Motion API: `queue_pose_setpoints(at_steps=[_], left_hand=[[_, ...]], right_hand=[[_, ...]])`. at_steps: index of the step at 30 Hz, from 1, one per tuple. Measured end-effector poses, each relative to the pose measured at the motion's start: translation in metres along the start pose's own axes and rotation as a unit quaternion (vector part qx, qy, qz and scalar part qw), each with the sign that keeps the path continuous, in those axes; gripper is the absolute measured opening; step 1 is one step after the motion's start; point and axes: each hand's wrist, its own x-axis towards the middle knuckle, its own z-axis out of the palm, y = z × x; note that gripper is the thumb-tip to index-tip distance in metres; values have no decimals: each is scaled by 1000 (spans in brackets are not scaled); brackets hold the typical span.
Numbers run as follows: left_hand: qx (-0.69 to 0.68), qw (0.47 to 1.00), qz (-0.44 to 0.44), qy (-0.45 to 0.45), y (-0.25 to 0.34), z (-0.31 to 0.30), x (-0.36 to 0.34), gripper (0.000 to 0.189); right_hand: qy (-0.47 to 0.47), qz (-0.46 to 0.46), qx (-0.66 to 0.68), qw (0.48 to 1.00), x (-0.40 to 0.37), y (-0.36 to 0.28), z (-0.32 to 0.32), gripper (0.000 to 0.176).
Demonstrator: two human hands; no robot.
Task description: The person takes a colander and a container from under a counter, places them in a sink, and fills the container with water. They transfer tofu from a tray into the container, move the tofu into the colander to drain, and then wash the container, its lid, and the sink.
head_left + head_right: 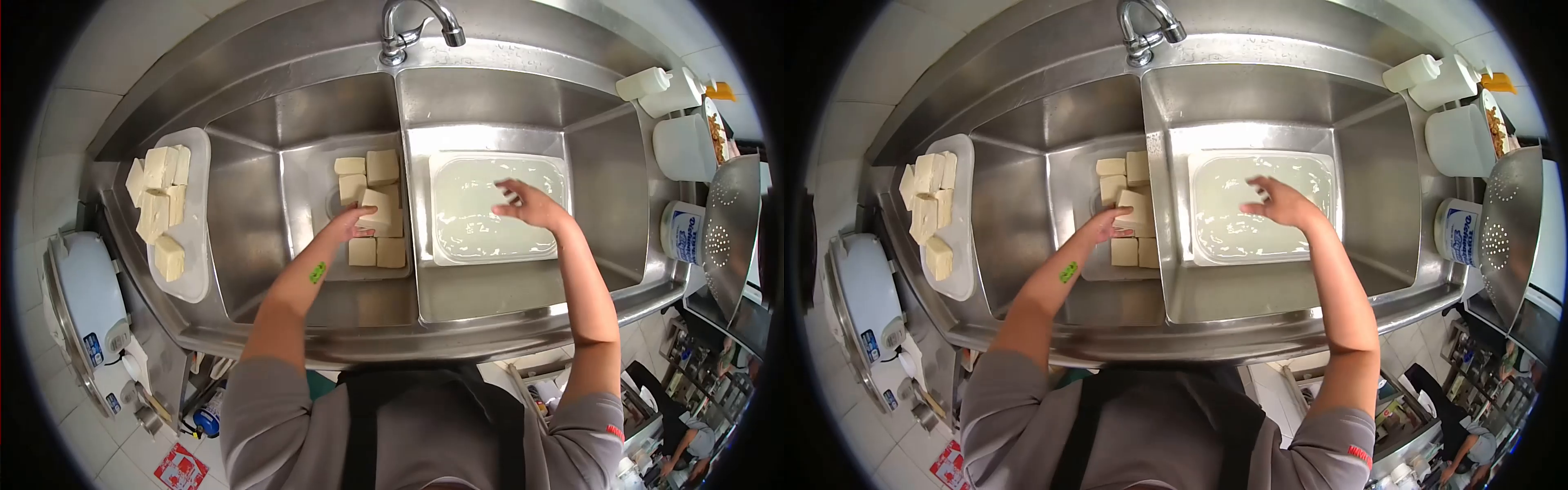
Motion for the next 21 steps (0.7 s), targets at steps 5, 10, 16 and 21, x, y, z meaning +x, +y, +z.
queue_pose_setpoints(at_steps=[5,10,16,21], left_hand=[[-34,998,1,-57,-23,12,57,87],[-202,976,-13,74,-22,33,66,73],[-318,928,-31,190,-44,34,123,60],[-202,974,-13,98,-39,59,116,45]], right_hand=[[-80,118,-61,988,1,89,6,68],[-105,181,-76,975,1,150,7,67],[-96,201,-177,958,22,223,17,64],[-81,219,-193,953,53,268,35,59]])
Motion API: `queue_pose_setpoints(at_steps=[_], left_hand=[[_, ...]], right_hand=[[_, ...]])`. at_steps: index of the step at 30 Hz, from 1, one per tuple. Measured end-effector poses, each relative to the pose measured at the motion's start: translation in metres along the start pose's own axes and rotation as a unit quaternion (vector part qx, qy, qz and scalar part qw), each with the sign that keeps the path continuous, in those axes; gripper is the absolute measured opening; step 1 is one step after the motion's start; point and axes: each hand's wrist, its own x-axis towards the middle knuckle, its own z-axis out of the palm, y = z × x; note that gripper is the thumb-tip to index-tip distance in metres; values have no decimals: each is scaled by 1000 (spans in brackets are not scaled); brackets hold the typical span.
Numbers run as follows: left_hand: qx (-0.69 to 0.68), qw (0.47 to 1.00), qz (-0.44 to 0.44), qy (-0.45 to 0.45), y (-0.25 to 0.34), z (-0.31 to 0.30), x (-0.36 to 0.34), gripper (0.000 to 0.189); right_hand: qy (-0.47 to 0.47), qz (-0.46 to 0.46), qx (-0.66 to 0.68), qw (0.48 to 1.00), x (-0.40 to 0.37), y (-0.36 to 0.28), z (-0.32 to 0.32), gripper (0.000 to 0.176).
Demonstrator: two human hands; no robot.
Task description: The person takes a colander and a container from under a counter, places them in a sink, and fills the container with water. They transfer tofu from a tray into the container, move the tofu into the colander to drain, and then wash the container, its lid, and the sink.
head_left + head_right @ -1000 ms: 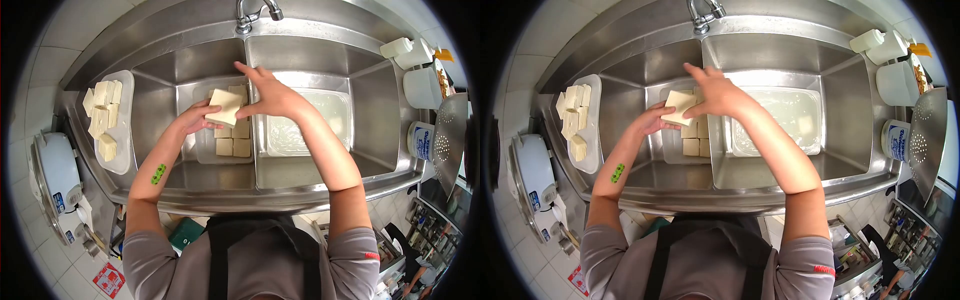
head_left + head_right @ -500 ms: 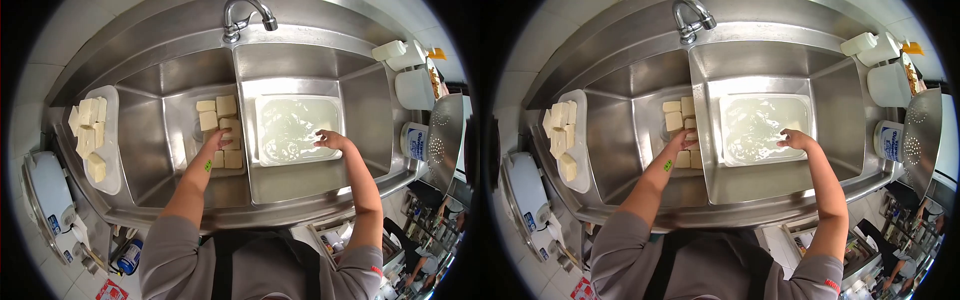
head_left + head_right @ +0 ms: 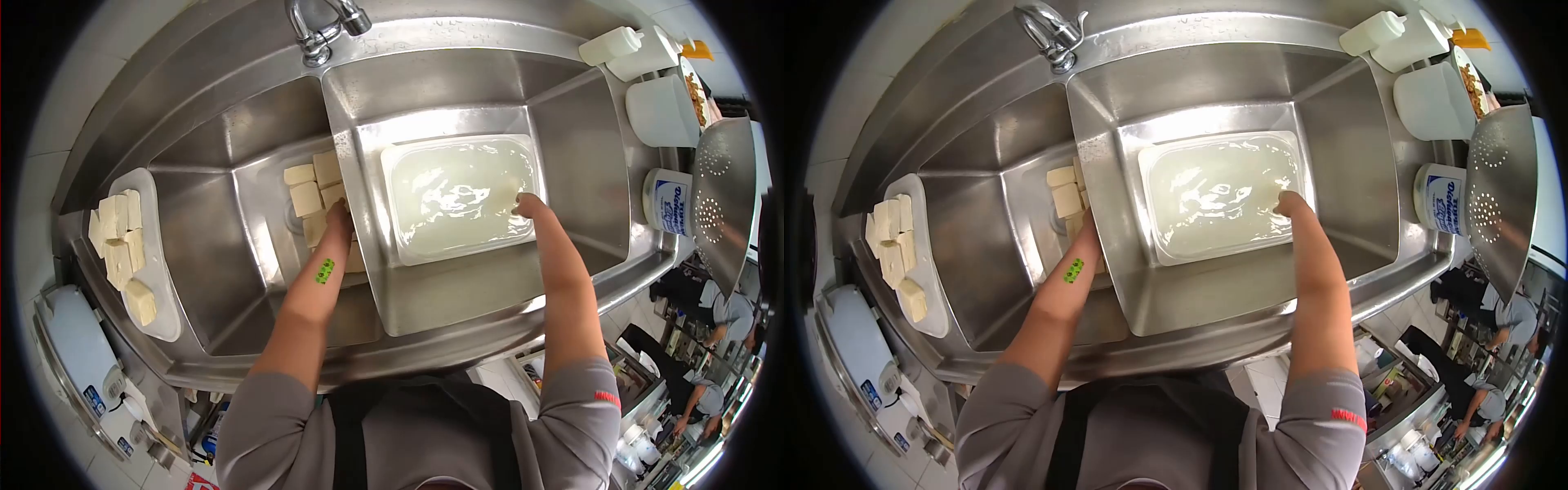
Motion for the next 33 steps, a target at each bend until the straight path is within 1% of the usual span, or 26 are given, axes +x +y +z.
queue_pose_setpoints(at_steps=[2,3,5,6,7,8,9,10,12,13,14,16,17,18,19,20,22,23,24,25,26,27,28,29,31,33], left_hand=[[47,999,9,-17,-2,3,-10,39],[82,996,16,-15,-2,1,-15,37],[165,986,31,6,3,-8,-27,33],[210,977,37,20,8,-14,-34,31],[248,968,40,23,12,-23,-40,30],[275,960,43,15,15,-36,-42,29],[307,948,60,-55,16,-47,-43,28],[308,948,60,-48,23,-45,-63,28],[312,948,24,-60,40,-29,-126,32],[312,948,22,-57,43,-32,-131,32],[314,947,17,-71,48,-38,-135,34],[312,946,14,-86,55,-44,-139,37],[295,952,26,-81,56,-46,-141,37],[279,957,39,-76,58,-47,-142,38],[275,958,40,-77,60,-47,-144,38],[278,957,39,-68,63,-47,-146,39],[279,957,39,-62,69,-45,-151,39],[285,955,65,-56,74,-44,-155,38],[291,951,91,-49,80,-41,-160,36],[288,952,94,-50,86,-37,-167,36],[294,941,162,-27,92,-31,-176,32],[298,927,229,-5,98,-25,-184,28],[299,906,299,-11,102,-17,-193,25],[298,881,368,-17,108,-9,-203,22],[291,833,465,-75,115,18,-245,21],[320,809,468,-157,124,38,-285,24]], right_hand=[[105,45,14,993,33,1,12,57],[102,36,16,994,46,0,20,57],[217,124,155,956,69,-3,37,62],[231,162,169,944,82,-4,46,74],[228,151,172,946,88,-5,51,74],[245,148,204,936,91,-7,54,73],[260,147,235,925,95,-9,57,72],[242,240,206,917,99,-14,54,73],[241,241,205,917,76,-26,38,72],[250,246,204,914,66,-30,30,73],[248,246,204,914,77,-18,37,73],[194,158,284,926,105,11,51,69],[194,158,280,927,119,19,68,69],[209,86,367,902,134,24,86,68],[222,11,448,866,143,26,96,66],[222,8,444,868,146,19,98,66],[242,68,471,845,148,-5,101,67],[245,66,470,845,139,-18,93,67],[244,39,445,861,120,-34,77,65],[241,11,419,875,100,-49,60,63],[243,9,417,876,82,-64,41,63],[221,-29,306,926,59,-80,14,64],[196,-67,189,960,37,-92,-10,64],[198,-68,186,960,20,-102,-29,64],[277,-174,56,943,-15,-129,-57,62],[269,-157,-28,950,-79,-167,-103,60]])
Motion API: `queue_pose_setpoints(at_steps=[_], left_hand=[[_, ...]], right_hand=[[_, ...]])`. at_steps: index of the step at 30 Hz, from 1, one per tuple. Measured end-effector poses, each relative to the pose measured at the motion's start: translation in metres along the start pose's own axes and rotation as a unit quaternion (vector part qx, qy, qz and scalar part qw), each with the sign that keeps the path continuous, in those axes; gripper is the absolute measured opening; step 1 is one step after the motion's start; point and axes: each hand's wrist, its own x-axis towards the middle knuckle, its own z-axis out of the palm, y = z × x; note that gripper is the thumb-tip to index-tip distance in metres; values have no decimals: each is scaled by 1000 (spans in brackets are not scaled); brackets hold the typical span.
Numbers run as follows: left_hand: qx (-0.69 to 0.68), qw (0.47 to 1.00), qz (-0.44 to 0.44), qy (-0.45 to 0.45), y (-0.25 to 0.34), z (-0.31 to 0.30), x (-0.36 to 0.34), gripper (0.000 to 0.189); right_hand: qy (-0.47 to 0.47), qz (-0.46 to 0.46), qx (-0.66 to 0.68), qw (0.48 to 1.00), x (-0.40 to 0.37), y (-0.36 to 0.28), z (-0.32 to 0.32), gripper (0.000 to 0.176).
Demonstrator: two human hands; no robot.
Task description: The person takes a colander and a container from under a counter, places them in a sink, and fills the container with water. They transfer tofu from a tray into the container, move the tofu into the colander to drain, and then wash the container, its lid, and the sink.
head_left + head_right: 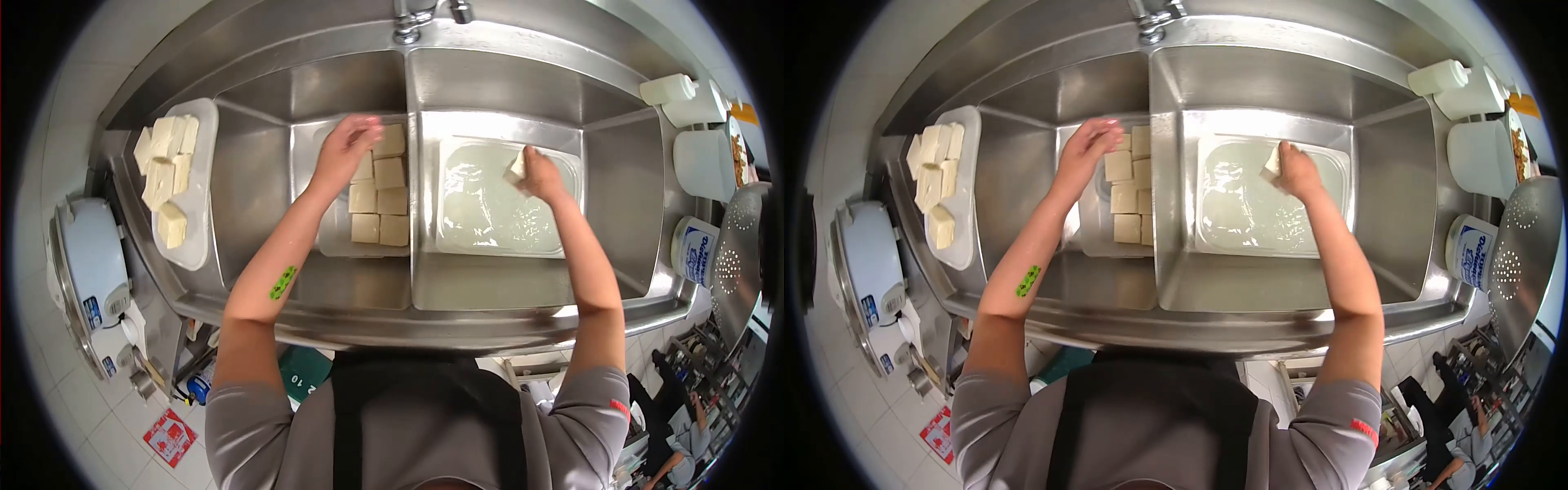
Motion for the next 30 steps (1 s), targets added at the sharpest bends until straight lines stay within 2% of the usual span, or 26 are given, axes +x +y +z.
queue_pose_setpoints(at_steps=[2,3,5,6,8,9,10,12,13,15,16,18,19,20,22,23,24,25,26,28,29,30], left_hand=[[-34,991,24,-124,27,4,-2,29],[-33,992,27,-120,37,5,-2,29],[45,963,94,-249,50,7,-4,40],[45,963,95,-247,52,7,-4,40],[24,960,129,-248,55,3,-6,53],[-63,961,98,-252,54,-3,-7,59],[-63,961,99,-249,50,-12,-10,59],[-190,956,41,-220,39,-35,-13,59],[-159,971,33,-174,41,-43,-22,57],[-112,980,2,-162,34,-65,-22,56],[-66,986,-30,-149,27,-74,-22,55],[-81,985,-58,-141,5,-87,-19,52],[-83,982,-110,-128,-10,-93,-18,50],[-85,977,-160,-115,-26,-99,-16,48],[-70,978,-177,-81,-75,-112,-7,52],[4,974,-224,-26,-103,-120,1,56],[77,960,-269,29,-126,-125,9,60],[147,957,-238,72,-143,-128,16,65],[146,958,-236,70,-163,-129,23,65],[324,903,-199,200,-199,-128,47,64],[353,882,-231,212,-192,-122,51,63],[351,883,-231,207,-185,-120,54,63]], right_hand=[[60,-72,-59,994,-18,-33,-49,60],[90,-99,-45,990,-30,-54,-77,60],[121,-158,22,980,-55,-97,-125,63],[122,-189,73,972,-63,-117,-144,65],[95,-200,143,965,-71,-162,-165,65],[90,-227,166,956,-69,-182,-165,69],[85,-253,189,945,-65,-201,-165,73],[51,-256,196,945,-56,-239,-160,85],[23,-258,199,945,-51,-257,-157,89],[-50,-253,239,936,-32,-278,-143,98],[-50,-254,241,935,-24,-280,-130,98],[-23,-308,254,917,-8,-286,-108,102],[17,-305,221,926,-4,-284,-99,100],[17,-305,220,926,-3,-281,-95,100],[35,-277,222,934,-9,-270,-89,86],[35,-277,218,935,-11,-263,-82,86],[36,-259,180,948,-14,-257,-73,75],[38,-240,141,960,-17,-253,-64,65],[39,-239,139,960,-23,-251,-53,65],[58,-258,125,956,-27,-246,-32,47],[58,-254,122,958,-28,-245,-24,47],[80,-268,98,955,-28,-244,-16,42]])
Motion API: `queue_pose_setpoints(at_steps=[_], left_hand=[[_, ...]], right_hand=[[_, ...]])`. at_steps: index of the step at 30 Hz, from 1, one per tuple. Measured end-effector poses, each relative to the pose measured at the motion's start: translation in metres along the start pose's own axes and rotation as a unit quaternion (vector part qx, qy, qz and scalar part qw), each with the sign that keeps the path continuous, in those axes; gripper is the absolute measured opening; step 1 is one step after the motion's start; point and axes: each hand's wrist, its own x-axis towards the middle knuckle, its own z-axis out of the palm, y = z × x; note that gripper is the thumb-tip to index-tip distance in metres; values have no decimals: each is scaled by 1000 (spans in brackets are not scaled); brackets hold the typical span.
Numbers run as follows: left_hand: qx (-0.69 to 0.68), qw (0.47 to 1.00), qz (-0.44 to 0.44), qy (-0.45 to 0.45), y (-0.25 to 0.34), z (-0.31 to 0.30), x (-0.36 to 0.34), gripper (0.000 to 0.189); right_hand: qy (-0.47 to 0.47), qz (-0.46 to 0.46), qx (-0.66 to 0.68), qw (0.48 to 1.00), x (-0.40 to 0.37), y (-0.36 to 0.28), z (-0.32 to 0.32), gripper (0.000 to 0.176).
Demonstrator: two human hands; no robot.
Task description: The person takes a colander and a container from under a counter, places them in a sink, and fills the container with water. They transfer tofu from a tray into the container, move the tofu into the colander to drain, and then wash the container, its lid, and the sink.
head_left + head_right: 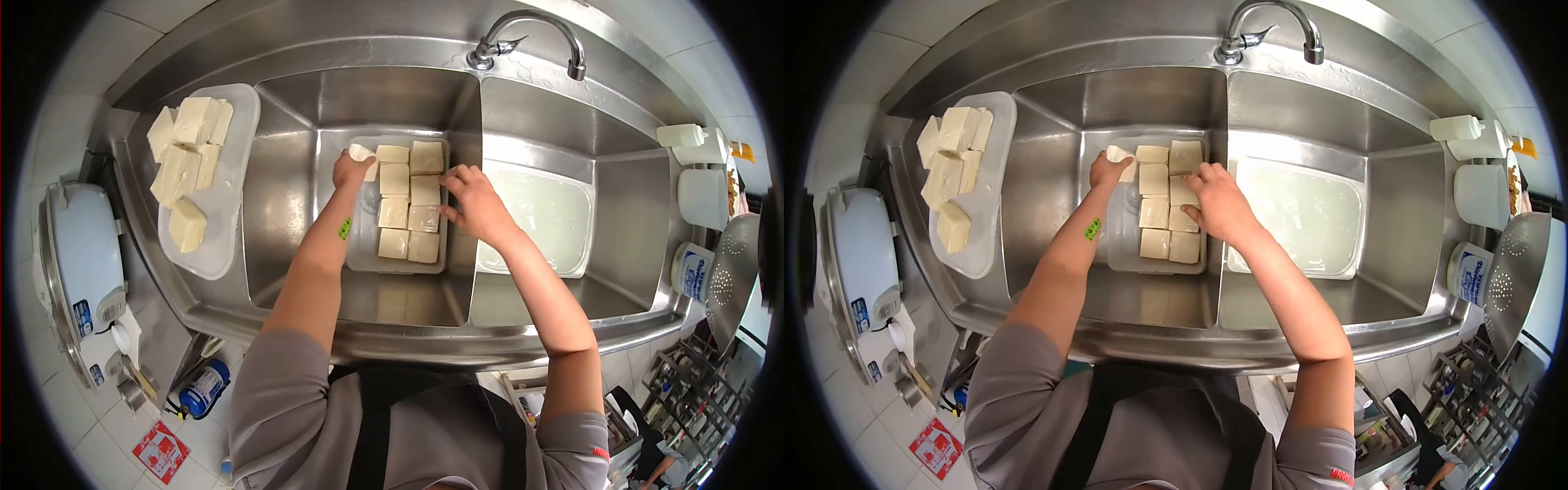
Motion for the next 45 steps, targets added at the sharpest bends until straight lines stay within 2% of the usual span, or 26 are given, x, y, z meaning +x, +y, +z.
queue_pose_setpoints(at_steps=[2,5,7,9,13,15,17,18,19,20,21,22,24,25,27,29,30,31,33,34,36,37,41,43,45], left_hand=[[52,998,-4,25,5,9,5,61],[83,996,5,40,8,28,14,57],[93,994,5,49,5,45,21,58],[58,993,-1,102,1,64,28,56],[16,998,-26,56,-1,86,37,61],[-42,976,75,201,-23,124,52,63],[39,973,101,203,-4,114,35,67],[148,975,81,145,13,99,22,66],[276,922,160,221,-2,127,30,65],[279,939,201,6,36,69,-14,59],[154,951,266,23,51,38,-47,55],[26,941,334,44,60,8,-71,52],[-64,899,433,16,69,-60,-110,53],[-56,901,429,30,70,-94,-121,53],[-17,868,484,113,51,-159,-137,52],[24,857,449,253,14,-212,-127,53],[29,861,403,308,-4,-238,-115,56],[98,865,319,374,-23,-259,-100,64],[150,855,200,454,-50,-299,-76,79],[147,853,205,457,-54,-314,-70,79],[162,945,62,276,-57,-336,-65,95],[187,956,29,226,-57,-341,-60,101],[201,954,38,221,-60,-342,-49,100],[214,955,-18,206,-62,-338,-47,97],[200,955,-3,217,-67,-338,-43,95]], right_hand=[[11,-12,-31,999,-3,0,7,37],[-12,-29,-217,976,-4,-3,20,29],[-12,-16,-222,975,-2,-5,23,26],[-10,-5,-228,974,1,-7,24,24],[-26,18,-240,970,4,-6,27,26],[-26,17,-239,970,2,-5,28,24],[10,10,-208,978,3,-2,31,19],[11,-6,-199,980,6,-3,29,19],[9,13,-192,981,6,-6,27,18],[7,31,-185,982,5,-9,25,17],[28,16,-174,984,4,-9,25,16],[51,2,-166,985,4,-7,27,16],[53,5,-177,983,3,-10,27,14],[66,-7,-175,982,3,-10,26,11],[67,-13,-187,980,1,-10,29,9],[60,-16,-209,976,0,-9,31,9],[49,-7,-233,971,-1,-9,31,10],[39,4,-243,969,-2,-12,29,11],[33,7,-258,966,-4,-13,29,12],[21,10,-270,963,-4,-13,29,12],[24,10,-274,961,-4,-10,31,12],[26,9,-277,960,-4,-10,31,12],[25,14,-276,961,-3,-9,32,10],[14,16,-285,958,-4,-9,33,10],[17,11,-279,960,-5,-10,33,12]])
